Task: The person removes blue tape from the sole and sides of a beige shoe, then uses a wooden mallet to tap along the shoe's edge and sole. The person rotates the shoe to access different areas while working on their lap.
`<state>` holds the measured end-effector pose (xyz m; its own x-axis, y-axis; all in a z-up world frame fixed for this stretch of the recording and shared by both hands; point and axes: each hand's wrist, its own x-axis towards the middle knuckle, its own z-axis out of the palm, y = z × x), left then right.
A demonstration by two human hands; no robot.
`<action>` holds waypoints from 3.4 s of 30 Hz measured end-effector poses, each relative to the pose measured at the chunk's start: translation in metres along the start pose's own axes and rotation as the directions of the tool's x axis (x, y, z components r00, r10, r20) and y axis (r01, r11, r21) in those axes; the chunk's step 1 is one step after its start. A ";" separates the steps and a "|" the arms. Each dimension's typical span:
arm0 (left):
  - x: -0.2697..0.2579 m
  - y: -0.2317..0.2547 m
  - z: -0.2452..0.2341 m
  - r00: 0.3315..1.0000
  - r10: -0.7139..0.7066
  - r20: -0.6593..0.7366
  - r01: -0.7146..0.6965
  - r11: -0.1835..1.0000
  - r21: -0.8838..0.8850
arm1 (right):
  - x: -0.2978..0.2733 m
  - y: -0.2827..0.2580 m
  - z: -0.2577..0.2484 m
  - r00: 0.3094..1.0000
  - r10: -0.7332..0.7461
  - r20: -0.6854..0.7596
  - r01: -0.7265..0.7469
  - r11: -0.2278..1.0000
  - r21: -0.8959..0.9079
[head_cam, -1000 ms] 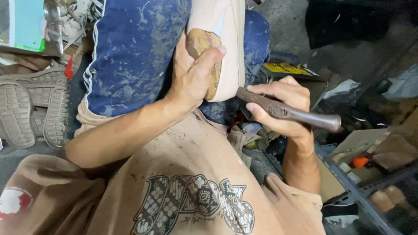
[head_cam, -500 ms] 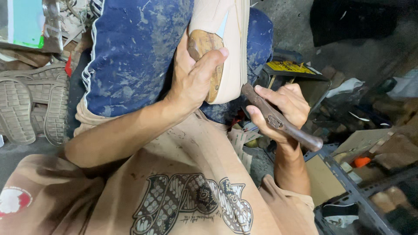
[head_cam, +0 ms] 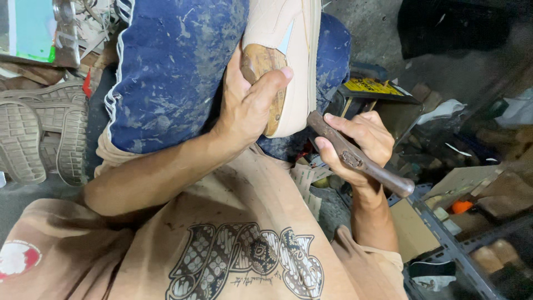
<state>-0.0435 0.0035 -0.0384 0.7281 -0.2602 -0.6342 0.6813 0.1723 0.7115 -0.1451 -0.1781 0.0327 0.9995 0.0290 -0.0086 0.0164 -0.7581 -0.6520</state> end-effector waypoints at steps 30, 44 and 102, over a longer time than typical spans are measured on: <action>0.006 -0.011 -0.018 0.939 0.208 0.273 -0.191 0.978 -0.087 | 0.009 0.006 0.005 0.999 -0.007 0.033 0.006 0.999 0.041; 0.009 -0.008 -0.024 0.919 0.233 0.318 -0.234 0.972 -0.034 | 0.023 0.020 0.001 0.982 0.069 0.178 -0.103 0.977 0.187; -0.028 -0.014 -0.038 0.938 0.153 0.311 -0.202 0.970 0.133 | -0.028 -0.004 0.048 0.924 0.304 -0.233 -0.270 0.948 0.166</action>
<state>-0.0703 0.0442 -0.0422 0.7633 -0.5135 -0.3920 0.5037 0.0931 0.8588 -0.1746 -0.1447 -0.0012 0.9342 -0.3554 -0.0291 -0.2584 -0.6185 -0.7421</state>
